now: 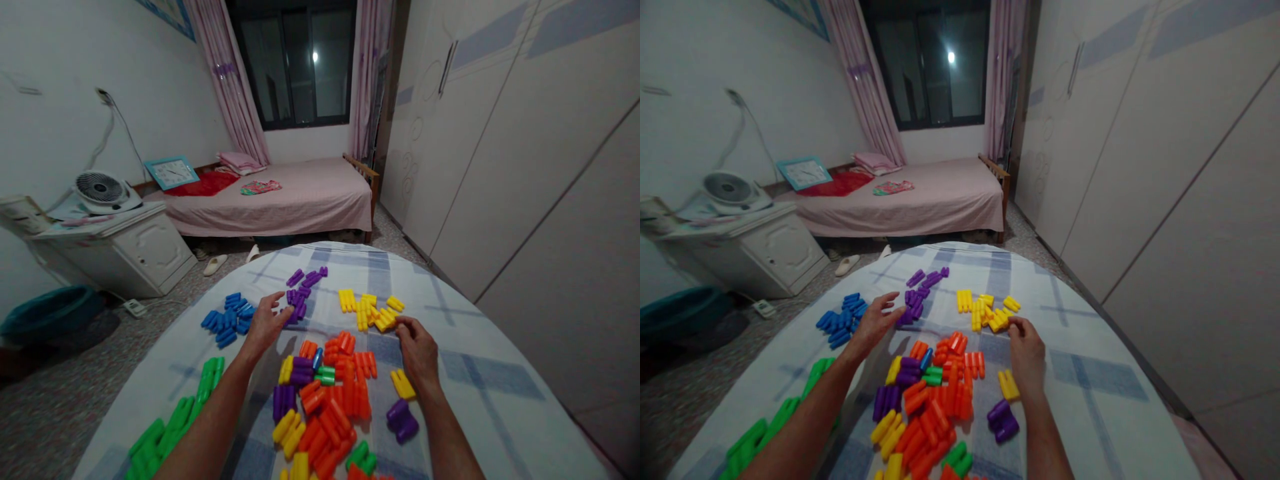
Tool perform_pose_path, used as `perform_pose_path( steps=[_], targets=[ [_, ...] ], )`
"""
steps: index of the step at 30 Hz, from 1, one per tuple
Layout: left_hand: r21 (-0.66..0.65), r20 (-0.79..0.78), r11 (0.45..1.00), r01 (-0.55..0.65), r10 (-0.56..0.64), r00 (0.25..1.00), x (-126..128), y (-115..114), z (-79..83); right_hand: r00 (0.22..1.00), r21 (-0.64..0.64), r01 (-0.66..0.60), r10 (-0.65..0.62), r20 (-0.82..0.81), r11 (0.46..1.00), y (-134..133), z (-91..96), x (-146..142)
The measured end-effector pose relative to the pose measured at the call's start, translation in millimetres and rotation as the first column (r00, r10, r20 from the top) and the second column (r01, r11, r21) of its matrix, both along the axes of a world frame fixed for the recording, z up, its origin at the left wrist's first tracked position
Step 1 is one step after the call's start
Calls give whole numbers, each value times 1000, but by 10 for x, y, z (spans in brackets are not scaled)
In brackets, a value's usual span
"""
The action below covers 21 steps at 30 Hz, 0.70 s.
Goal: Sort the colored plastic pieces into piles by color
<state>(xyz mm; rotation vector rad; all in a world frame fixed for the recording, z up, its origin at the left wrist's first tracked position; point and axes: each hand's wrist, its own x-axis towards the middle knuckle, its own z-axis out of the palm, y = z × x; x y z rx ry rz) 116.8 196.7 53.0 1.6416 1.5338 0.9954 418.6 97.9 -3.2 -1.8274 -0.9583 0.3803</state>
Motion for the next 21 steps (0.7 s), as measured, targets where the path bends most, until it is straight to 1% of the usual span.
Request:
perform_pose_path(
  steps=[2, 3, 4, 5, 7, 10, 12, 15, 17, 21],
  targets=[
    [-42, -49, 983, 181, -183, 982, -24, -144, 12, 1000, 5, 0, 0, 6, 1000, 1, 7, -3],
    [-70, -61, 960, 270, -274, 960, -43, -229, 26, 1000, 6, 0, 0, 8, 1000, 2, 9, -4],
    [-92, -68, 938, 335, -341, 938, -65, -314, 46, 1000, 7, 1, -1, 9, 1000, 2, 11, -4],
    [-106, -75, 919, 380, -388, 919, -89, -396, 70, 1000, 7, 2, -2, 9, 1000, 3, 11, -4],
    [-129, -87, 893, 431, -444, 892, -133, -535, 124, 1000, 7, 3, -3, 6, 1000, 5, 8, -1],
    [-179, -116, 855, 486, -509, 853, -178, -648, 174, 1000, 1, 2, -2, 11, 1000, 7, 1, 4],
    [-193, -174, 857, 478, -509, 843, -187, -651, 159, 1000, -10, 3, -3, 23, 1000, 7, 0, 7],
    [-141, -249, 896, 422, -444, 861, -173, -557, 63, 1000, -17, 4, -4, 30, 1000, 5, 4, 6],
    [-90, -242, 918, 386, -396, 886, -148, -454, -17, 1000, -7, 1, -1, 25, 1000, 4, 7, 3],
    [5, -178, 947, 321, -315, 932, -89, -264, -137, 1000, 6, -2, 2, 5, 1000, 5, 1, -2]
  ],
)
